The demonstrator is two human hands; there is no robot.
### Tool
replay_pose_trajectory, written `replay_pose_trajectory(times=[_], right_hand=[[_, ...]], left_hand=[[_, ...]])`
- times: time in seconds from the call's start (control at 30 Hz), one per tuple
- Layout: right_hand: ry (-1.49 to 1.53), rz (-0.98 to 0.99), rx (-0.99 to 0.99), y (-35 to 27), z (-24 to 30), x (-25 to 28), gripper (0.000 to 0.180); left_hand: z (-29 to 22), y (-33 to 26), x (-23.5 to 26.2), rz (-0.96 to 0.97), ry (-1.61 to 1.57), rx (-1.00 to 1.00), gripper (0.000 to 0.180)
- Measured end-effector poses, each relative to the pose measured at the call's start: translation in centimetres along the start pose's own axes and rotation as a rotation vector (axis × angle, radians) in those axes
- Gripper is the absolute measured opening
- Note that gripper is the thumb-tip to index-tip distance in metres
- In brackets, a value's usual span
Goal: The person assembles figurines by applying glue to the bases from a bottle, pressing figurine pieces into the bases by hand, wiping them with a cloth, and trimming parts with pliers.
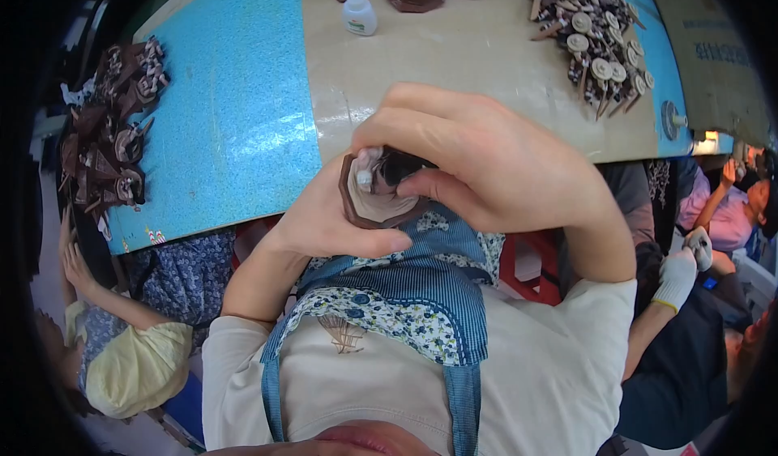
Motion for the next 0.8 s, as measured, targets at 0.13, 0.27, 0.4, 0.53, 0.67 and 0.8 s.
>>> replay_pose_trajectory(times=[0.13, 0.27, 0.4, 0.53, 0.67, 0.8], right_hand=[[-0.06, 0.014, 0.217, 0.3, 0.3, 0.4, 0.041], [-0.042, -0.021, 0.222, -0.2, 0.1, 0.1, 0.041], [0.009, -0.037, -0.117, -0.8, 0.7, -1.5, 0.029], [0.025, -0.07, -0.361, -0.8, 0.8, -2.6, 0.013], [0.068, -0.212, -0.396, -1.0, -0.2, -4.0, 0.013], [0.11, -0.457, -0.247, -1.3, -0.6, -5.3, 0.008]], left_hand=[[0.8, 0.0, 0.2, 0.208, -0.199, 0.101, 0.067], [0.7, -0.1, -0.7, 0.224, -0.238, 0.126, 0.066], [-0.1, 0.0, -1.1, 0.154, -0.009, 0.144, 0.067], [-0.6, 0.0, -1.3, 0.098, 0.246, 0.025, 0.067], [0.4, 0.2, -0.6, -0.003, 0.405, 0.061, 0.063], [0.7, 0.2, -0.3, -0.074, 0.514, -0.122, 0.059]])
Point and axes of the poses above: each hand's wrist, its own y-axis towards the middle knuckle, its own x-axis out of the back of the hand, z = x × y, the point moved 3 cm from there along y, towards the middle knuckle, and after that the axes turned 5 degrees about -x, right-handed, at the moved point
